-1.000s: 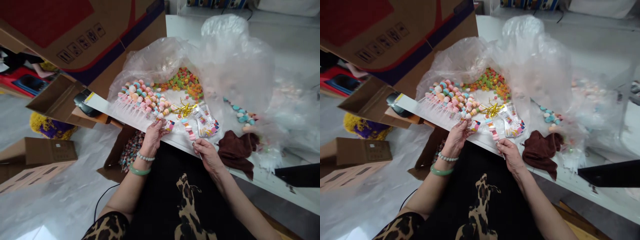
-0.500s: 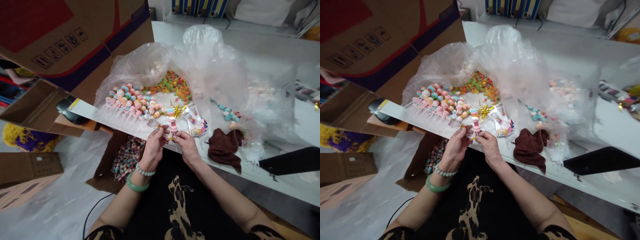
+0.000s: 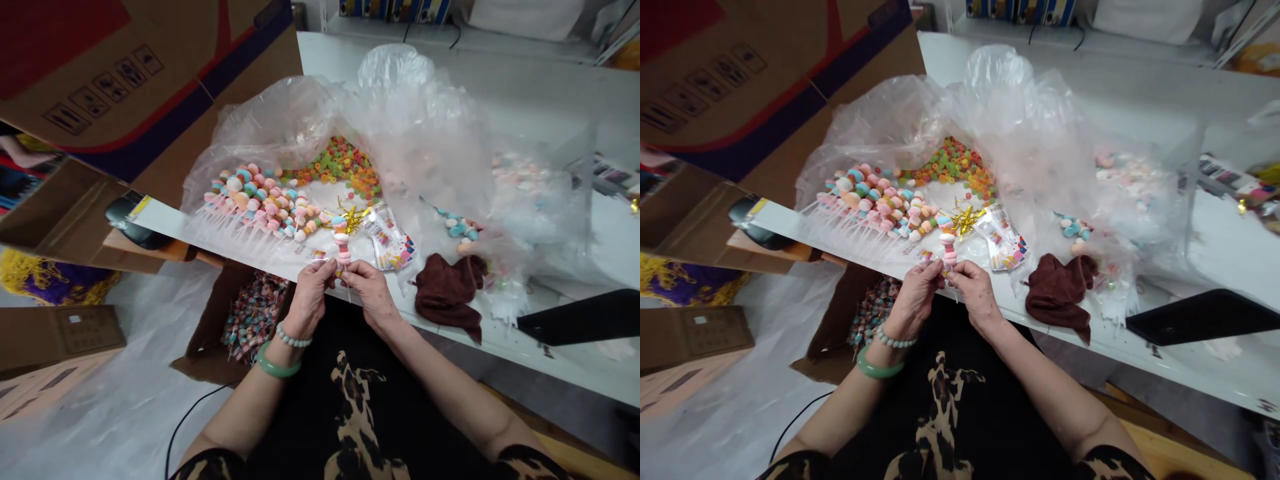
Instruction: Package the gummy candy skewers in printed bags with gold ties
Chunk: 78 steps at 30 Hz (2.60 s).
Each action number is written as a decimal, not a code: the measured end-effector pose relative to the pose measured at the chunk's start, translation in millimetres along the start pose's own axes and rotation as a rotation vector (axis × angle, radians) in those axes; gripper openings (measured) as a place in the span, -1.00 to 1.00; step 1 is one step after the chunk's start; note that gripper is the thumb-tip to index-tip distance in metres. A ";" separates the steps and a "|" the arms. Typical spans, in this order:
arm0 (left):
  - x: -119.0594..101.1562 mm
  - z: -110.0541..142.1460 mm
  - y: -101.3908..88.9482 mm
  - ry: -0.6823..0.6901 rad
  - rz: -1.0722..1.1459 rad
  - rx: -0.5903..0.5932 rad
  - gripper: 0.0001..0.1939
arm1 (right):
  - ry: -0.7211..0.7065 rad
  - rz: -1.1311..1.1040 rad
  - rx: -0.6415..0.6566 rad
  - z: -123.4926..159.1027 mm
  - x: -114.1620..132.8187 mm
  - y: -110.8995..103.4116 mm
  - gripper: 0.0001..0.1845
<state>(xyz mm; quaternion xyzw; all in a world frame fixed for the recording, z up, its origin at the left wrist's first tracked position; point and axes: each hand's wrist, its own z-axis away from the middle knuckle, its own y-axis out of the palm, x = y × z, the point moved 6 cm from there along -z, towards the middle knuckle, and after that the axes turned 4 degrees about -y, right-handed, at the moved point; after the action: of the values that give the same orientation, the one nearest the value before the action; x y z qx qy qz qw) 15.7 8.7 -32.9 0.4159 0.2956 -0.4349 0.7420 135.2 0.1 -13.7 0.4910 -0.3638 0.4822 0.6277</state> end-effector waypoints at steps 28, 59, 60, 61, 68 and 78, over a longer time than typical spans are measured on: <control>-30.7 -5.2 -20.4 -0.292 0.618 -0.182 -0.79 | -0.200 0.409 0.055 34.6 6.8 -40.8 -0.89; -25.7 -7.1 -22.0 -0.009 0.084 0.089 -0.69 | 0.389 0.089 0.215 25.6 -30.2 -30.1 -0.67; -24.3 -7.0 -21.4 -0.020 0.098 0.102 -0.68 | 0.370 0.113 0.220 25.1 -30.3 -29.1 -0.69; -22.9 -7.2 -21.3 -0.029 0.111 0.114 -0.66 | 0.317 0.168 0.208 23.9 -29.2 -29.7 -0.72; -13.6 -8.7 -23.4 -0.023 0.070 0.118 -0.68 | -0.635 1.129 0.003 34.9 9.2 -26.7 -0.77; -11.8 -5.3 -27.0 -0.063 0.011 0.052 -0.57 | -0.900 1.493 0.069 31.7 13.7 -19.6 -0.73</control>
<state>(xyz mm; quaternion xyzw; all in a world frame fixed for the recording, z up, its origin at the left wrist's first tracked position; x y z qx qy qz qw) -14.0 10.6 -35.7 0.4227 0.2583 -0.4512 0.7423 158.3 -28.2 1.8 0.2867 -0.7892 0.5385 -0.0710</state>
